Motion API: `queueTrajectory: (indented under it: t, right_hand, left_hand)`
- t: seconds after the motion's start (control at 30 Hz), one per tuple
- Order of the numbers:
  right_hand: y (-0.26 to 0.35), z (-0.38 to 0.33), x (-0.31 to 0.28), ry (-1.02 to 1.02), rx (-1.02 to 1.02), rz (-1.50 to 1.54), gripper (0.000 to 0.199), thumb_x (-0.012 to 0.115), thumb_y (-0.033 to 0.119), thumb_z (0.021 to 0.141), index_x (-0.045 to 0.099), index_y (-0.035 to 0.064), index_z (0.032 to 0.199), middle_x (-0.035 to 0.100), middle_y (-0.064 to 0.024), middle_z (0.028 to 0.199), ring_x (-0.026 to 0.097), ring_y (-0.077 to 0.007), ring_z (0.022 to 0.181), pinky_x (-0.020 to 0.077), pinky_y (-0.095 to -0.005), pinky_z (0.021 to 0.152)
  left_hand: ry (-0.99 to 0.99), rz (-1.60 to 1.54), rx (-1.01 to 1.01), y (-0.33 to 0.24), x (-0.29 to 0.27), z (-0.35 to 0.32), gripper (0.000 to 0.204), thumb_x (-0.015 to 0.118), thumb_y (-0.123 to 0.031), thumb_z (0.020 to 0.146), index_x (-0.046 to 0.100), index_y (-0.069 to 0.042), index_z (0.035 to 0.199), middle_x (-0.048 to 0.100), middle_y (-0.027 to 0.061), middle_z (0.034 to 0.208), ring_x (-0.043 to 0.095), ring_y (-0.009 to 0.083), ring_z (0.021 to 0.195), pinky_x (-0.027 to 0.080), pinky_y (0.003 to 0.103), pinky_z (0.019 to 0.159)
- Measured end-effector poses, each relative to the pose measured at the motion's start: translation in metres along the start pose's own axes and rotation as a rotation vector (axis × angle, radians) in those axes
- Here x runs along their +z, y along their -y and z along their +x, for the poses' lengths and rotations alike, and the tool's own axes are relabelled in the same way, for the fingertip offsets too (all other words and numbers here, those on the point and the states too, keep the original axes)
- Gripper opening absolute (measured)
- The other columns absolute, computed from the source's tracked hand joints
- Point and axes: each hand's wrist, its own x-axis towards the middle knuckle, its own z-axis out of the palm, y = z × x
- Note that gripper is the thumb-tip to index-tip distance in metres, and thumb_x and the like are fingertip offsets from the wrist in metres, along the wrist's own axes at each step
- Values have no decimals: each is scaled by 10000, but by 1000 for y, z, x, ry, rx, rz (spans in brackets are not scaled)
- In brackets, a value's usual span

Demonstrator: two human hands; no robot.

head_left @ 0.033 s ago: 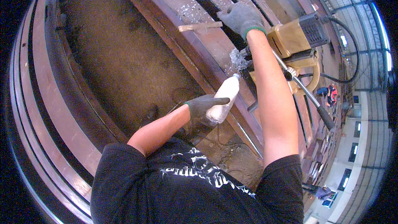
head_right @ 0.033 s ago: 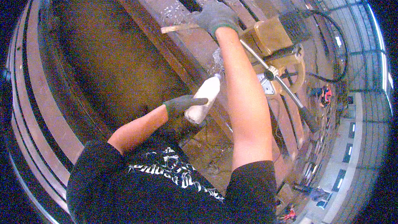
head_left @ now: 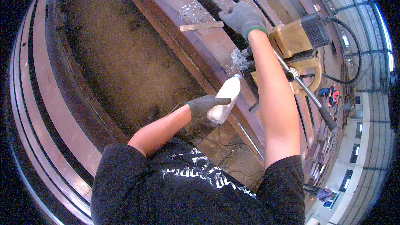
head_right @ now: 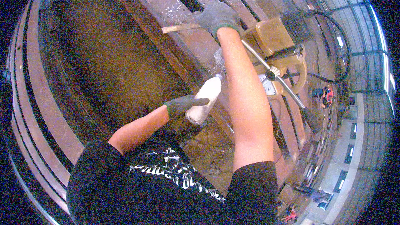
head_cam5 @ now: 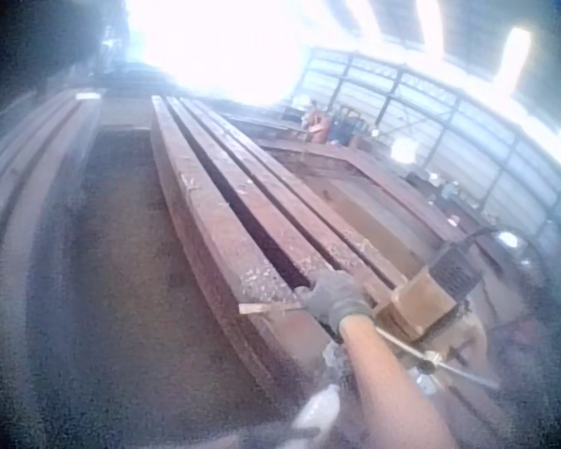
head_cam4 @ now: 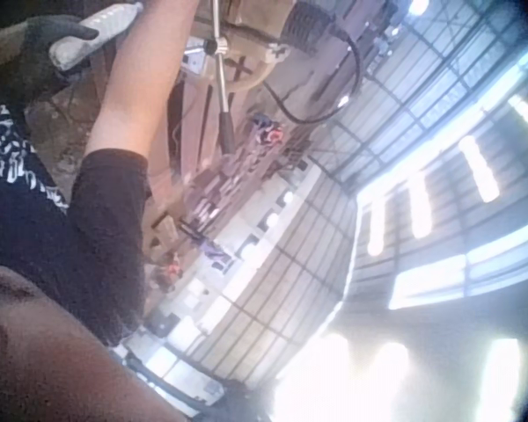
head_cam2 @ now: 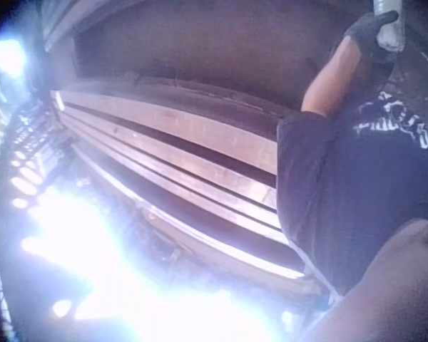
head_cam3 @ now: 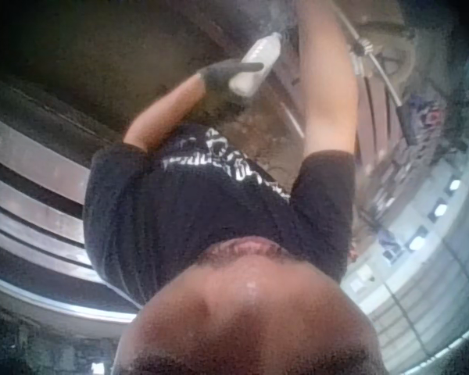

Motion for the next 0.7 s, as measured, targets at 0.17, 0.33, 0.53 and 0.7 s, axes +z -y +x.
queueTrajectory:
  t: [0.17,0.33,0.53,0.7]
  right_hand:
    - [1,7,-2,14,14,-33,506,580,581,912,797,168,1107,746,-174,1157,714,-375,1074,549,-479,956]
    - [3,7,3,-23,-10,1,514,596,578,903,799,143,1084,749,-199,1112,720,-394,1036,558,-485,930]
    - [6,0,19,-48,-34,58,613,603,574,904,778,-4,1009,727,-304,1017,723,-441,978,546,-514,947]
    - [8,-11,-19,-94,19,194,585,610,562,922,768,25,1089,731,-271,1092,724,-412,1013,556,-459,919]
  left_hand:
    - [30,-65,12,-3,-7,9,584,795,-486,883,667,-17,1207,727,99,1017,702,210,831,586,373,744]
    - [18,-80,-23,-5,-9,6,525,778,-459,911,678,-33,1200,738,89,1017,708,203,829,588,356,751]
    - [53,23,41,-13,-6,-7,559,775,-444,912,648,-32,1267,735,90,1067,704,199,858,586,363,773]
    - [22,113,150,-10,-20,-19,649,794,-426,896,584,-35,1370,708,87,1191,688,188,986,569,356,879]
